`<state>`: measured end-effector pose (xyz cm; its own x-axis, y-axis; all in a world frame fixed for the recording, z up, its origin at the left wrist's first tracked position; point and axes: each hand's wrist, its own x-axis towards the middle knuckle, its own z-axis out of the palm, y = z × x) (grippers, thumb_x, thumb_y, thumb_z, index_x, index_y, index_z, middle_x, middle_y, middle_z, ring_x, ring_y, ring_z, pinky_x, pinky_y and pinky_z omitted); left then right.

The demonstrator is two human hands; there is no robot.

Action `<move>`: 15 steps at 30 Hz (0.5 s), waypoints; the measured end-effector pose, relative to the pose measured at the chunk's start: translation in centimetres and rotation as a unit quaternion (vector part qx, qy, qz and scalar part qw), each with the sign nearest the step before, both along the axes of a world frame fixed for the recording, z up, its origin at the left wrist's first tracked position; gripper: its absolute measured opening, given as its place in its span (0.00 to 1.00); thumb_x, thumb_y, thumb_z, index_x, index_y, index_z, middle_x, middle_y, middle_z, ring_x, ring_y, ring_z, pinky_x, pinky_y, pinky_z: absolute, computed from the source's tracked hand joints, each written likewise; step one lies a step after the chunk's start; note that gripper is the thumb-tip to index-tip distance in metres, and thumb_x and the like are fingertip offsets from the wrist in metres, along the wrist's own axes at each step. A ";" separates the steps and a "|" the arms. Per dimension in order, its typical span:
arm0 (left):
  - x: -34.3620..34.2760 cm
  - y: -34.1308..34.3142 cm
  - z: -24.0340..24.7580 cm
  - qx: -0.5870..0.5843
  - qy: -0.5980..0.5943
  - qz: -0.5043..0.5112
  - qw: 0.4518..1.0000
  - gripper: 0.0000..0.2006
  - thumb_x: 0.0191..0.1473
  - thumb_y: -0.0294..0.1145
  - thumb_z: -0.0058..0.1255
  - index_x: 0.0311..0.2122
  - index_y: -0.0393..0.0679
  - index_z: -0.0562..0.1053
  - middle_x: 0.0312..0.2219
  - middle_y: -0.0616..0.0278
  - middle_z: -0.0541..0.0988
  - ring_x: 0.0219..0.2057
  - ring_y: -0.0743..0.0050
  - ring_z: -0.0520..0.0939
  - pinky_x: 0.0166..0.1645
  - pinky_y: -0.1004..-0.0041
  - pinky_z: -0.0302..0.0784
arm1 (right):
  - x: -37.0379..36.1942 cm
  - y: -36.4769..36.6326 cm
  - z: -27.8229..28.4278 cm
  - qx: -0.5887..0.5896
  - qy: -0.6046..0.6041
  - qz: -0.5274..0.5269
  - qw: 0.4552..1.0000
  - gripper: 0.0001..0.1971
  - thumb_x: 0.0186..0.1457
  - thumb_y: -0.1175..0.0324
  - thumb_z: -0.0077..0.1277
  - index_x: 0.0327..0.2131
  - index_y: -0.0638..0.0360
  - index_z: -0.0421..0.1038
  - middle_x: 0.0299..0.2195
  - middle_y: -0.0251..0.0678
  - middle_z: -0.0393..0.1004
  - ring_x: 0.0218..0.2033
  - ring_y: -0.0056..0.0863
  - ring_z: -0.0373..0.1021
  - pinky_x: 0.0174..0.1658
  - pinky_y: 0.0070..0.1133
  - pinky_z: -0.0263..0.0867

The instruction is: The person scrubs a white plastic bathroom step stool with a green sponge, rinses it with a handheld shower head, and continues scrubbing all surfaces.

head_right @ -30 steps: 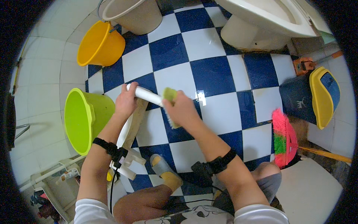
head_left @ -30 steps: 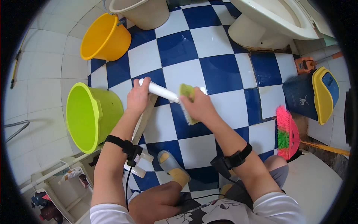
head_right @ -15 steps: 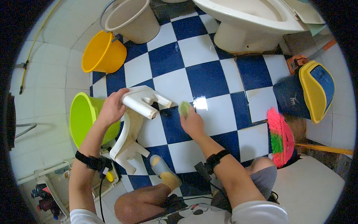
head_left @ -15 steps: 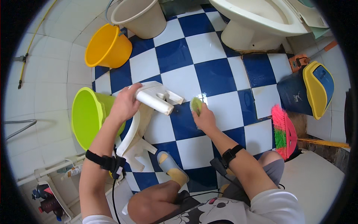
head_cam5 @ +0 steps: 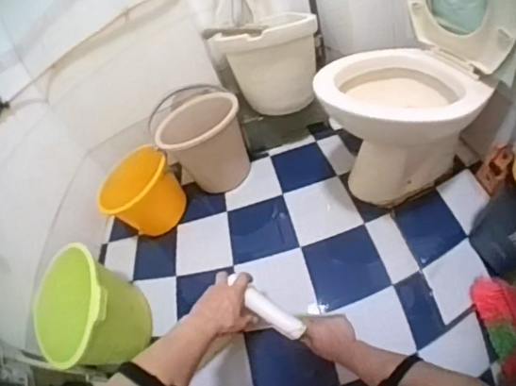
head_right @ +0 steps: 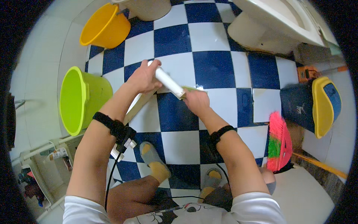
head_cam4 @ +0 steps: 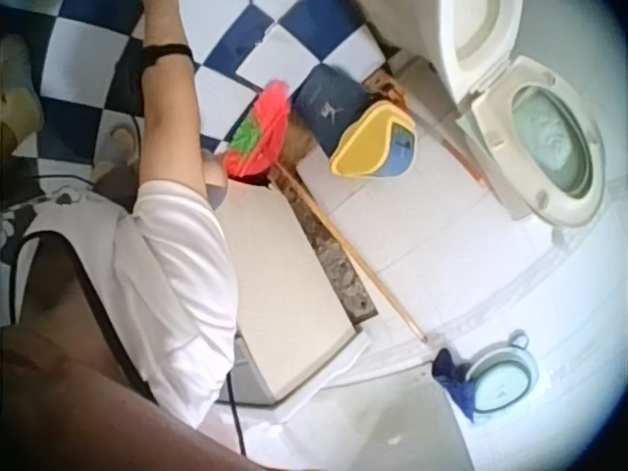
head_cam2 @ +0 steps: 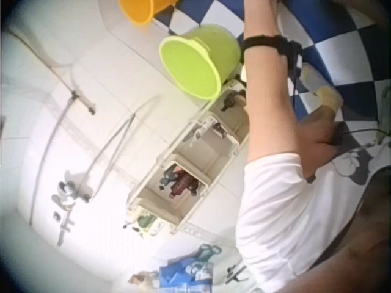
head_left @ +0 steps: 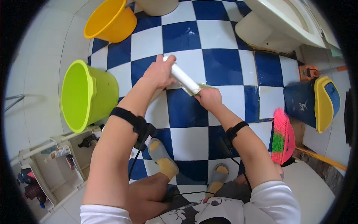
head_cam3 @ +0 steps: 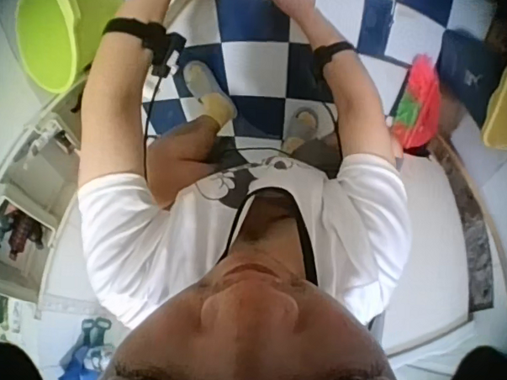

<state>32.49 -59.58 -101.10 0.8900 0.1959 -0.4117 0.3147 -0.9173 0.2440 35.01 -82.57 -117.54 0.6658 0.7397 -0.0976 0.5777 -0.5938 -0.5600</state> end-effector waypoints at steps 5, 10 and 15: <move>0.1 0.2 -0.7 0.042 -0.032 -0.020 0.998 0.32 0.47 0.36 0.67 0.56 0.52 0.65 0.47 0.42 0.70 0.44 0.38 0.80 0.49 0.55 0.80 | -1.3 3.4 0.3 0.085 0.211 -0.107 0.968 0.22 0.48 0.49 0.64 0.42 0.52 0.79 0.35 0.45 0.81 0.37 0.41 0.79 0.43 0.33 0.75; -0.4 0.3 -1.2 0.038 -0.062 -0.015 0.997 0.30 0.46 0.35 0.67 0.54 0.52 0.67 0.46 0.44 0.71 0.42 0.41 0.81 0.47 0.56 0.81 | 0.2 1.5 1.8 -0.223 0.063 0.107 0.967 0.23 0.52 0.48 0.60 0.43 0.55 0.78 0.36 0.46 0.81 0.37 0.46 0.78 0.42 0.35 0.75; -0.6 0.2 -1.5 0.046 -0.078 -0.015 0.996 0.29 0.47 0.35 0.66 0.55 0.52 0.67 0.45 0.44 0.71 0.42 0.40 0.81 0.46 0.56 0.81 | 0.8 2.2 0.7 -0.084 0.106 0.030 0.990 0.23 0.51 0.50 0.62 0.43 0.57 0.77 0.35 0.48 0.80 0.37 0.48 0.78 0.42 0.35 0.75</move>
